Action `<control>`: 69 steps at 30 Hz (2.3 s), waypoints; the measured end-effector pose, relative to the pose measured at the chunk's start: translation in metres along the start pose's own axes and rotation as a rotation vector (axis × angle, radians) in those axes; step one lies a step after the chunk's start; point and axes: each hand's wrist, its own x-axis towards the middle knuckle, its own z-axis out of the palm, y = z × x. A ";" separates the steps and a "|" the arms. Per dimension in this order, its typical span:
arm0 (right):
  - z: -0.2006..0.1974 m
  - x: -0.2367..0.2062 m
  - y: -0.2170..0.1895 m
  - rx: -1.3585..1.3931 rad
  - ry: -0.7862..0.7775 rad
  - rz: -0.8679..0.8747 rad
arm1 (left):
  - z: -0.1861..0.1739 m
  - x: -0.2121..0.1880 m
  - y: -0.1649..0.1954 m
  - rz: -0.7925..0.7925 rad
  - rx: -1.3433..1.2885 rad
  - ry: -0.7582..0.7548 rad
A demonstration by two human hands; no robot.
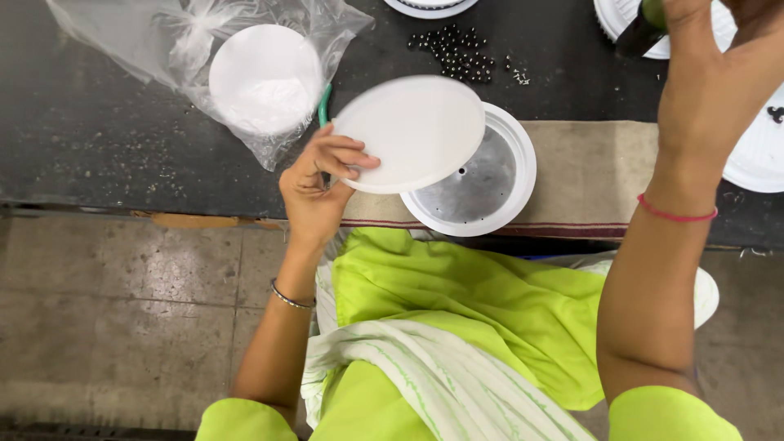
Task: The person sits at a workbench assembling white plastic ceiling light fixtures. They place screws into a lamp base, drive them with an electric screwdriver, fit the round diffuser cover onto the base, press it to secure it, and set finished fixtures onto a stack of completed units.
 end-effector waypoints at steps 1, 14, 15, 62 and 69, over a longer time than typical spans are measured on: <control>-0.002 -0.003 0.002 0.030 0.001 0.043 | 0.002 -0.003 -0.005 -0.022 -0.032 0.006; -0.002 -0.032 -0.011 0.078 -0.076 0.015 | 0.001 -0.019 -0.025 -0.189 -0.359 0.056; 0.000 -0.036 -0.015 0.088 -0.079 -0.004 | 0.002 -0.020 -0.027 -0.217 -0.412 0.071; 0.015 -0.153 -0.031 -0.133 -0.273 0.630 | 0.044 -0.043 0.010 -0.567 0.214 -0.032; 0.022 -0.123 -0.002 -0.217 -0.341 0.518 | 0.058 -0.031 -0.007 -0.479 0.312 -0.109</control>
